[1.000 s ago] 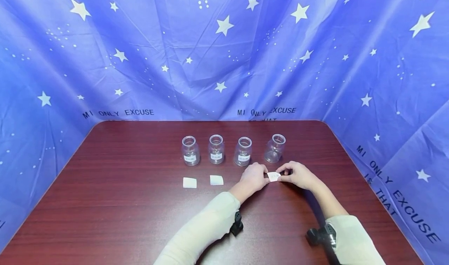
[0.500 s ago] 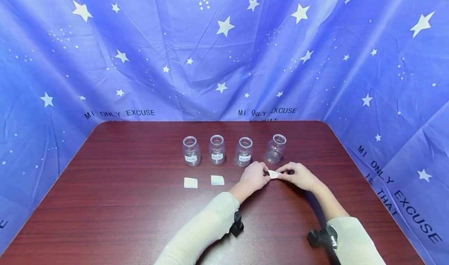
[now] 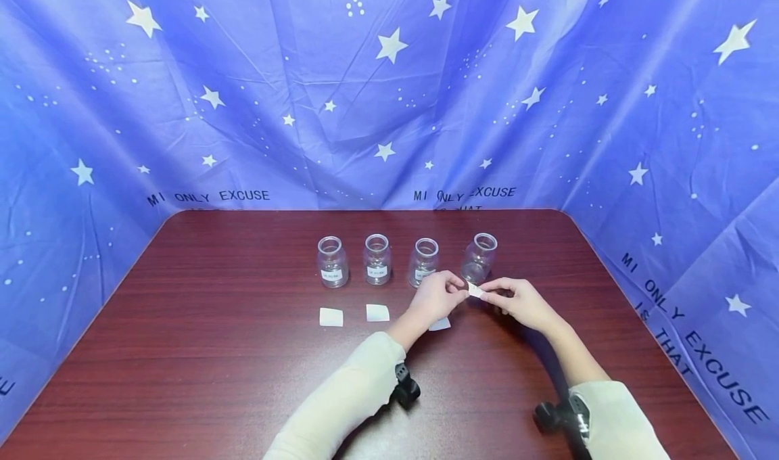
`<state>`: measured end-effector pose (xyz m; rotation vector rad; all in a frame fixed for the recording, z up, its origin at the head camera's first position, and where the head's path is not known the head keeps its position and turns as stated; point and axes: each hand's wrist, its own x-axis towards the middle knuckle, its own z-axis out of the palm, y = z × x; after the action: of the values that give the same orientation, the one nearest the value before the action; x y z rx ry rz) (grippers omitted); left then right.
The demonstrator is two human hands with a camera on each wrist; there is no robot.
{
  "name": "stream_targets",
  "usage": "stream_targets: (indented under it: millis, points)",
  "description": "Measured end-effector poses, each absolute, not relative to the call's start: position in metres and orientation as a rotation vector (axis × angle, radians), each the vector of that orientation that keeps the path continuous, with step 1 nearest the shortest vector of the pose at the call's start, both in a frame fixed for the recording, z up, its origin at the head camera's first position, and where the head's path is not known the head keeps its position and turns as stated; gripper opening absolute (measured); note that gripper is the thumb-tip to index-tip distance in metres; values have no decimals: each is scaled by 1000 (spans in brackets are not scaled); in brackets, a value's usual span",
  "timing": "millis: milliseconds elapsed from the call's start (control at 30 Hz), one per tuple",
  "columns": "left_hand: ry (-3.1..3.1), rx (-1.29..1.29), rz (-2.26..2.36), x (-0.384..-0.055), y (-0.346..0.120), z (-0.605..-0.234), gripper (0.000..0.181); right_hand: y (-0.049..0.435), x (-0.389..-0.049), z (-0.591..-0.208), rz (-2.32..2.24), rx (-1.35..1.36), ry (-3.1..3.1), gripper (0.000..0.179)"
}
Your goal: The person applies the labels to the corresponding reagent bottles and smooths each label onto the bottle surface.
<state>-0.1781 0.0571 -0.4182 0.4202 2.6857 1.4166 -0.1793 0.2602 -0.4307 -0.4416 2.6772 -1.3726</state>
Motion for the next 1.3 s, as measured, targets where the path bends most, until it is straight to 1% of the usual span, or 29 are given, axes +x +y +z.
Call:
stream_targets:
  millis: [233,733,967,1167,1300]
  points:
    - [2514,479,1528,-181,49,-421,16,258,-180,-428,-1358,-447,2688,25]
    - [2413,419,1648,-182,45,-424,15,247,-176,-421,-1413,-511,2717,25]
    - [2419,399,1654,-180,44,-420,17,228,-160,-393,-1435,-615,2893,23]
    - [2427,394,1674,-180,44,-420,17,235,-171,-412,-1311,-709,3091,16]
    - [2415,404,1698,-180,45,-419,17,234,-171,-412,-1305,-690,3054,16]
